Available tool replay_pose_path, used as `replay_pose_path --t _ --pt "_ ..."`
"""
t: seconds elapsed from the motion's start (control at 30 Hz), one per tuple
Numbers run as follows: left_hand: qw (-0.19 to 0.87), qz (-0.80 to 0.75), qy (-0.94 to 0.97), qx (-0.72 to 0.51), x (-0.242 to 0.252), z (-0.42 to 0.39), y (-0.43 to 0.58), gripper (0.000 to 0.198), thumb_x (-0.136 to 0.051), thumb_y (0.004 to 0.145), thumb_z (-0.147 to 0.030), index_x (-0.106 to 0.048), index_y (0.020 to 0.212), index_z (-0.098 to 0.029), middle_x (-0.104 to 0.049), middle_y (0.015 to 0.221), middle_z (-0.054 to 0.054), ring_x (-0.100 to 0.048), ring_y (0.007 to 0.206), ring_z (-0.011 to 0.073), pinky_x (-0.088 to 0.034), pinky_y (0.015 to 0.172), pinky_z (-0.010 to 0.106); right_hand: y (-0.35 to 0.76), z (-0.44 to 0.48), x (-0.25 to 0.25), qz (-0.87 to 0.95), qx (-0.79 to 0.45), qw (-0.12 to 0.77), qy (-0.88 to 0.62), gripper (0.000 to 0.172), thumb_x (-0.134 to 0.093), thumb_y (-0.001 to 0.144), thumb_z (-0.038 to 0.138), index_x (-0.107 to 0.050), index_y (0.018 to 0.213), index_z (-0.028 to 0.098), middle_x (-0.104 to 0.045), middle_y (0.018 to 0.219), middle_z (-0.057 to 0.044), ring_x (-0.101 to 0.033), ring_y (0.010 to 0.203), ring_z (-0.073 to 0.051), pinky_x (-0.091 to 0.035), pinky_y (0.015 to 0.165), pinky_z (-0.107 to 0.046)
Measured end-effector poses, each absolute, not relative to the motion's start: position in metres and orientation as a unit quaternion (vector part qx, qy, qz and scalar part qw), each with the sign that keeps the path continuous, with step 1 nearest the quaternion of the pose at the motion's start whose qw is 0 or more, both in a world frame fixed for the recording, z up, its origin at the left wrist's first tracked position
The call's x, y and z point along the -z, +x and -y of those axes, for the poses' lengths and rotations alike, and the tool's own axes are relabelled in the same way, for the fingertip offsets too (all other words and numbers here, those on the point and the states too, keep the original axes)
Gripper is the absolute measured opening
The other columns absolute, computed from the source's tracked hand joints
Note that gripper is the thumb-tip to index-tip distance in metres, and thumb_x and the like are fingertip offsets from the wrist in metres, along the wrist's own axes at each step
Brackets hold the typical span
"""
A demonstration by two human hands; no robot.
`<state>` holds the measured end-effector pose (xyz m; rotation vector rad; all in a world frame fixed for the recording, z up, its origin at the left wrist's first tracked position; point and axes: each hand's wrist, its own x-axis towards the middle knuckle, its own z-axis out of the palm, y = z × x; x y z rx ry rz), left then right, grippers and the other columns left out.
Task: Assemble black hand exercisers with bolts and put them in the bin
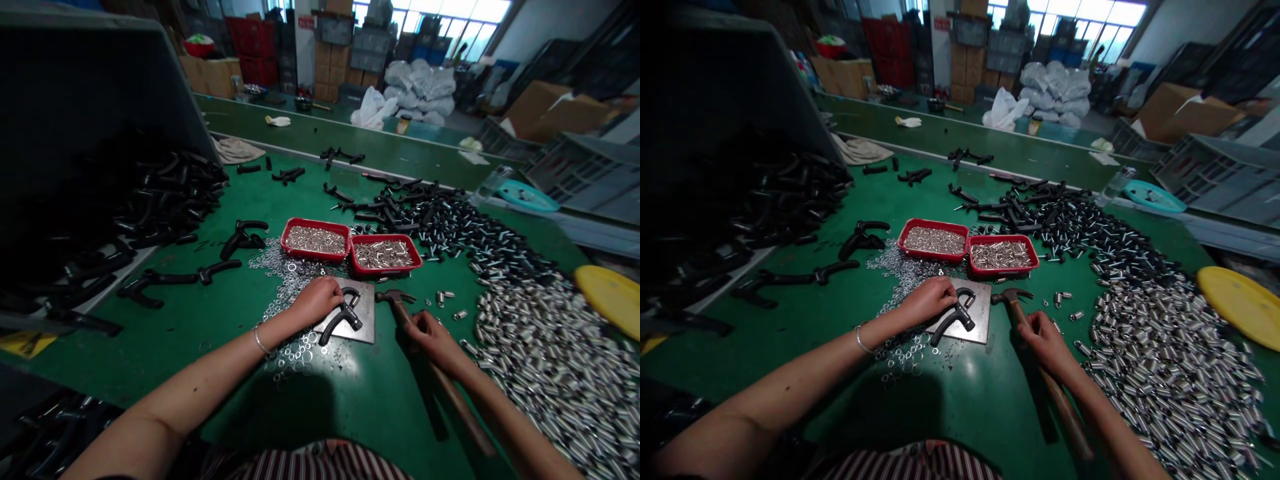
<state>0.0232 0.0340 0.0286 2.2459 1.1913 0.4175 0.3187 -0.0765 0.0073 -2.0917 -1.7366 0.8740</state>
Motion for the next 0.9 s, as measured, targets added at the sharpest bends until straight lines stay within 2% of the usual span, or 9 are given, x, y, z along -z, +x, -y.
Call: replay_pose_path --t 0.07,0.2,0.3,0.43,0.5,0.57,0.67,0.77,0.9 --pt "0.247 -0.423 0.862 -0.129 -0.035 -0.035 0.026 0.014 -0.058 0.083 -0.016 -0.071 0.078 -0.016 -0.068 0.085 0.008 -0.063 0.083 0.0216 -0.047 0.077 0.033 0.315 0.081 -0.018 0.591 -0.351 0.220 -0.692 0.027 -0.048 0.090 0.047 -0.048 0.099 0.021 -0.064 0.079 -0.001 -0.063 0.065 -0.019 -0.048 0.059 -0.029" --pt "0.140 -0.355 0.921 -0.077 -0.041 -0.040 0.032 0.018 -0.053 0.085 -0.017 -0.070 0.080 -0.013 -0.067 0.085 0.013 -0.063 0.082 0.0249 -0.046 0.076 0.038 0.294 0.082 -0.045 0.653 -0.302 0.225 -0.657 0.033 -0.045 0.094 0.046 -0.051 0.115 0.021 -0.066 0.084 -0.003 -0.062 0.065 -0.019 -0.046 0.058 -0.029" --pt "0.094 -0.304 0.946 -0.058 -0.040 -0.045 0.038 0.020 -0.049 0.088 -0.015 -0.068 0.082 -0.012 -0.067 0.088 0.013 -0.063 0.084 0.0256 -0.046 0.079 0.041 0.282 0.075 -0.055 0.706 -0.259 0.215 -0.623 0.029 -0.041 0.097 0.042 -0.055 0.113 0.021 -0.067 0.095 -0.006 -0.063 0.079 -0.021 -0.046 0.070 -0.031" --pt "0.101 -0.296 0.949 -0.046 -0.039 -0.042 0.036 0.014 -0.056 0.088 -0.024 -0.066 0.089 -0.014 -0.066 0.096 0.012 -0.062 0.094 0.0275 -0.046 0.086 0.043 0.277 0.069 -0.063 0.729 -0.280 0.155 -0.605 0.025 -0.041 0.097 0.042 -0.055 0.101 0.022 -0.066 0.083 -0.003 -0.061 0.070 -0.019 -0.043 0.065 -0.029" --pt "0.132 -0.340 0.929 -0.067 -0.036 -0.033 0.030 0.038 -0.068 0.080 -0.038 -0.062 0.109 -0.014 -0.064 0.109 0.014 -0.058 0.105 0.0314 -0.046 0.090 0.045 0.273 0.071 -0.070 0.717 -0.297 0.166 -0.609 0.027 -0.039 0.098 0.043 -0.054 0.105 0.022 -0.067 0.085 -0.003 -0.061 0.071 -0.019 -0.044 0.065 -0.029" --pt "0.165 -0.402 0.894 -0.107 -0.030 -0.019 0.025 0.073 -0.074 0.074 -0.045 -0.047 0.133 -0.012 -0.056 0.126 0.018 -0.051 0.118 0.0348 -0.044 0.097 0.047 0.266 0.073 -0.075 0.711 -0.306 0.192 -0.603 0.029 -0.037 0.099 0.043 -0.053 0.111 0.022 -0.068 0.092 -0.006 -0.063 0.078 -0.020 -0.046 0.070 -0.030" --pt "0.182 -0.462 0.856 -0.142 -0.019 0.002 0.024 0.088 -0.071 0.077 -0.039 -0.025 0.146 -0.010 -0.043 0.142 0.024 -0.041 0.131 0.0375 -0.036 0.106 0.051 0.256 0.070 -0.077 0.726 -0.309 0.172 -0.590 0.025 -0.038 0.099 0.040 -0.054 0.105 0.023 -0.068 0.093 -0.007 -0.063 0.081 -0.021 -0.047 0.073 -0.032" --pt "0.181 -0.482 0.844 -0.148 -0.012 0.014 0.028 0.086 -0.068 0.079 -0.033 -0.021 0.148 -0.012 -0.043 0.143 0.023 -0.041 0.132 0.0385 -0.032 0.108 0.054 0.255 0.068 -0.067 0.714 -0.347 0.138 -0.593 0.024 -0.042 0.096 0.044 -0.054 0.094 0.023 -0.064 0.080 -0.004 -0.060 0.069 -0.019 -0.047 0.064 -0.030" --pt "0.204 -0.466 0.844 -0.170 -0.016 0.009 0.027 0.080 -0.066 0.077 -0.028 -0.029 0.146 -0.012 -0.050 0.137 0.021 -0.045 0.129 0.0374 -0.033 0.108 0.053 0.274 0.086 -0.043 0.556 -0.491 0.224 -0.632 0.036 -0.039 0.094 0.057 -0.050 0.104 0.024 -0.065 0.086 -0.002 -0.051 0.047 -0.013 -0.038 0.040 -0.023"
